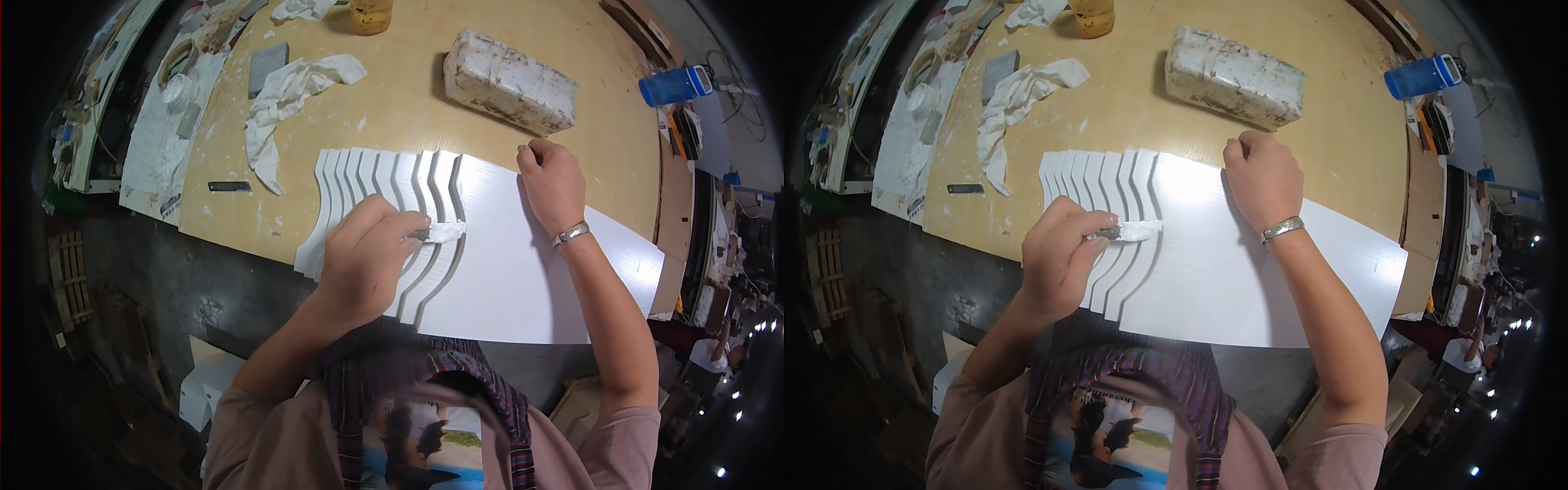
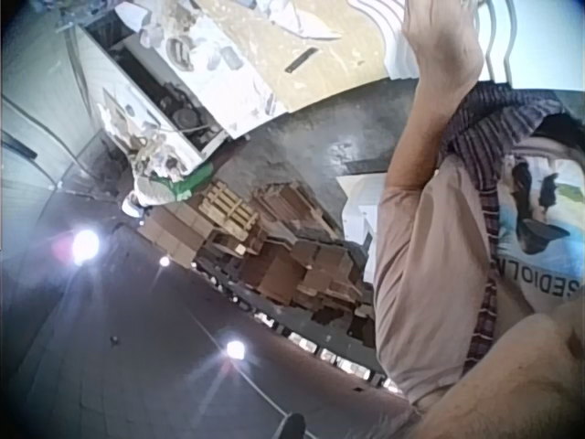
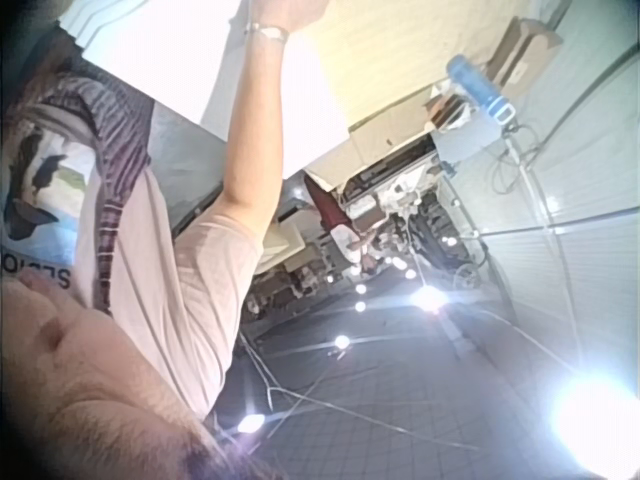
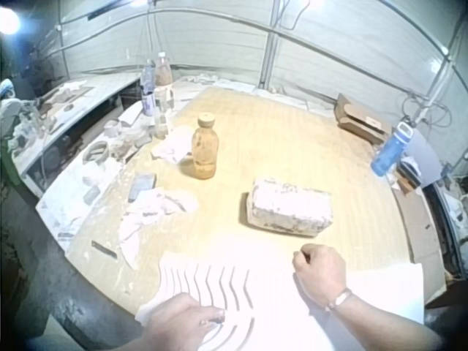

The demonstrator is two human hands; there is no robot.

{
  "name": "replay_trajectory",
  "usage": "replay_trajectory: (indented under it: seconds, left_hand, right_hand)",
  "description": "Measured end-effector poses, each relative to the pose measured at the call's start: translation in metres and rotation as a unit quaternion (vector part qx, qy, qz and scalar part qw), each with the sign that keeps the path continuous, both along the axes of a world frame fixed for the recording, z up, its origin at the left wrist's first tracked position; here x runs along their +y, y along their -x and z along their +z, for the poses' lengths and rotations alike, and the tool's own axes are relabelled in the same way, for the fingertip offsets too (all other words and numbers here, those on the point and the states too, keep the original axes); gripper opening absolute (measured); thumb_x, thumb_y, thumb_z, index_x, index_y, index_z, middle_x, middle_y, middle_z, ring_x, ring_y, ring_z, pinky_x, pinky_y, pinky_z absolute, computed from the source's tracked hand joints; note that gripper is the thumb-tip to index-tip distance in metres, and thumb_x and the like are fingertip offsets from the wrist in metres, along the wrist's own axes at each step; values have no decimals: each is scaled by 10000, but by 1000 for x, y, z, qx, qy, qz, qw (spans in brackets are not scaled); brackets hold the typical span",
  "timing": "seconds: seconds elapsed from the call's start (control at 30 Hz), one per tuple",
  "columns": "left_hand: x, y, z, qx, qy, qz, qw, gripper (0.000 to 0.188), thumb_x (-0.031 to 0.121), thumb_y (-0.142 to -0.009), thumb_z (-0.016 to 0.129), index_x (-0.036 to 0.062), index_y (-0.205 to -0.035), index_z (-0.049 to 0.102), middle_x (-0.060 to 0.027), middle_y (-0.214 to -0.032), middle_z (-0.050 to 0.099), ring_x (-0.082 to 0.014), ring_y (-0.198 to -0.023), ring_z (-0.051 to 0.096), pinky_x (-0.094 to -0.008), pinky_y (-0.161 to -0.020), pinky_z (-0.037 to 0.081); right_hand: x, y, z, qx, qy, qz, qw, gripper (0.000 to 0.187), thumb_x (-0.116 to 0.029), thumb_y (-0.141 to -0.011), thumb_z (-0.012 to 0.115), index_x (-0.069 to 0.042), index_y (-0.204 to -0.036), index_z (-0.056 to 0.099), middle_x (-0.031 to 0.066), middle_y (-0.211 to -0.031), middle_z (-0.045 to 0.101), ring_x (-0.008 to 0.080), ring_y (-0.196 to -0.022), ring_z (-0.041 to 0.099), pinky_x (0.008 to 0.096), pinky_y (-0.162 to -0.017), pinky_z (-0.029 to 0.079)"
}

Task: The person applies white filler paste into the grooves of a curved furniture panel using a metal putty knife and removes excess paste with a white cloth.

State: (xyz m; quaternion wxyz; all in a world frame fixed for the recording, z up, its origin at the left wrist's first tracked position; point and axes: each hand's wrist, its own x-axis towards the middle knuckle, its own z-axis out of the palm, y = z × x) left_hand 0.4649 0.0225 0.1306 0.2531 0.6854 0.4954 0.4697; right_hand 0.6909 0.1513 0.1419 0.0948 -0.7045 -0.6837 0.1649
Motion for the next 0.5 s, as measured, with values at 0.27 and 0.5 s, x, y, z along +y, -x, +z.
replay_trajectory:
  seconds: [0.27, 0.5]
  left_hand:
    - [-4, -2, -10, -50, 16, 22, 998, 288, -100, -737, 668, 8, -1004, 663, -122, -804, 544, -283, -638, 562, -362, -553, 437]
    - [-7, -1, -11, -40, 12, 18, 999, 292, -110, -750, 650, -7, -1023, 661, -132, -829, 567, -268, -661, 565, -334, -583, 442]
  right_hand:
    - [0, -1, -4, 3, -11, 0, 1000, 317, -269, -879, 536, -15, -714, 630, 187, -645, 618, 379, -610, 589, 469, -592, 460]
    - [0, 1, -2, 0, -6, 0, 1000, 314, -268, -876, 532, -18, -712, 628, 182, -643, 614, 373, -605, 581, 466, -594, 459]
